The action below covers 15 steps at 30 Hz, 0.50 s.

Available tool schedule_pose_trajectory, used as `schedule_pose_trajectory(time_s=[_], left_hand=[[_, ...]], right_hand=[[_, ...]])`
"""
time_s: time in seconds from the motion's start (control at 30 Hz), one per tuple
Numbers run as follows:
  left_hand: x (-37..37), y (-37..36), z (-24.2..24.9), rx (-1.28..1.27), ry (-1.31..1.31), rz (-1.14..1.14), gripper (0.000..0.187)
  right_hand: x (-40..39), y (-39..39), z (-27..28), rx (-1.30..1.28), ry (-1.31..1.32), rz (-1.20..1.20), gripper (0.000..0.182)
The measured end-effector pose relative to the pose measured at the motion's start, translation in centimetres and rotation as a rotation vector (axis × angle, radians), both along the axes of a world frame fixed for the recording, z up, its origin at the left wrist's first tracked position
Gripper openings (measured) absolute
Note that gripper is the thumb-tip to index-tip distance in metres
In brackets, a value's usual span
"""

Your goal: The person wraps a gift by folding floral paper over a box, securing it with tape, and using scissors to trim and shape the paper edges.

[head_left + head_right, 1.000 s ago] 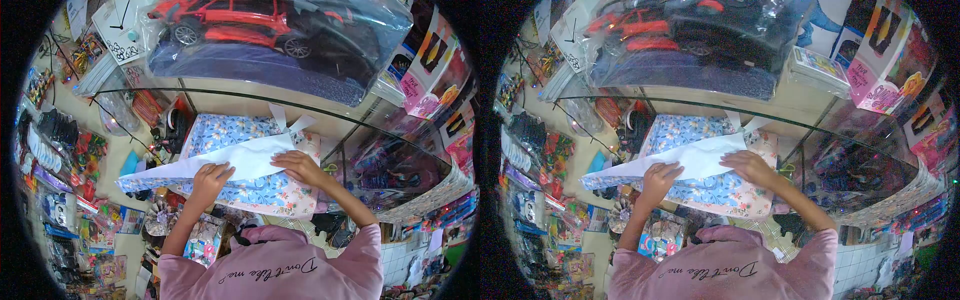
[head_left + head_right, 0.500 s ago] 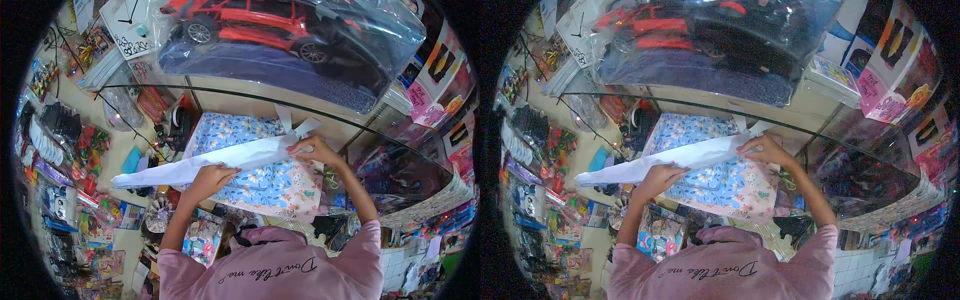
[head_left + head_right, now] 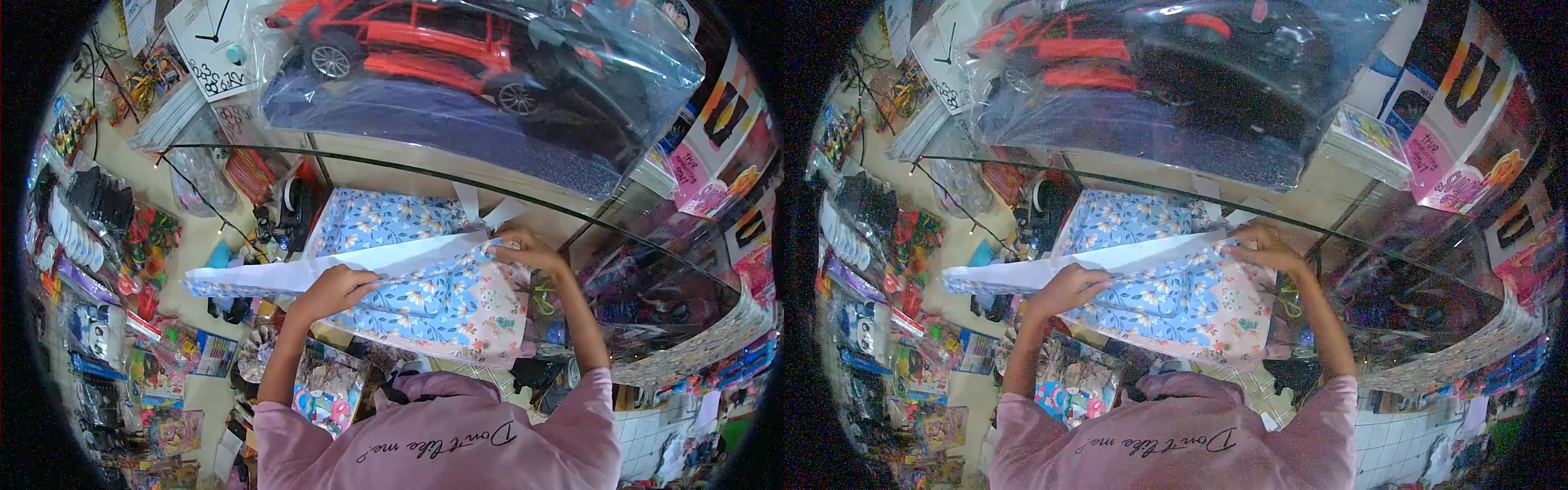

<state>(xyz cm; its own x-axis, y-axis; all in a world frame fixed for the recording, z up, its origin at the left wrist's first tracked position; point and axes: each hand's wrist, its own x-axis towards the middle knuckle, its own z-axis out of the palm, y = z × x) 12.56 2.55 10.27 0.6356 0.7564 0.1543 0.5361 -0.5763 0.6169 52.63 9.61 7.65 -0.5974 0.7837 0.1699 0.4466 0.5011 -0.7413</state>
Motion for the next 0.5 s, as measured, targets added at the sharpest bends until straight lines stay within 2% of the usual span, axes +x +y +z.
schedule_pose_trajectory(time_s=[0.07, 0.17, 0.27, 0.37, 0.5], left_hand=[[-0.1, 0.2, 0.0, -0.047, -0.03, -0.028, 0.019], [-0.1, 0.7, 1.4, -0.198, 0.019, -0.074, 0.021], [-0.4, 1.7, 0.9, -0.244, 0.021, -0.067, 0.022], [-1.0, 2.6, 0.1, -0.24, -0.062, -0.052, 0.023], [-1.2, 2.6, 0.4, -0.283, -0.031, -0.053, 0.025]], right_hand=[[0.0, -0.3, -0.8, -0.128, -0.039, -0.137, 0.028], [0.6, 1.1, -3.2, -0.324, 0.033, -0.133, 0.029], [-0.6, -0.2, -1.5, -0.377, 0.116, -0.119, 0.03], [-0.9, -0.8, -0.7, -0.238, 0.213, 0.018, 0.03], [-0.8, -0.7, -1.9, -0.198, 0.217, 0.117, 0.03]])
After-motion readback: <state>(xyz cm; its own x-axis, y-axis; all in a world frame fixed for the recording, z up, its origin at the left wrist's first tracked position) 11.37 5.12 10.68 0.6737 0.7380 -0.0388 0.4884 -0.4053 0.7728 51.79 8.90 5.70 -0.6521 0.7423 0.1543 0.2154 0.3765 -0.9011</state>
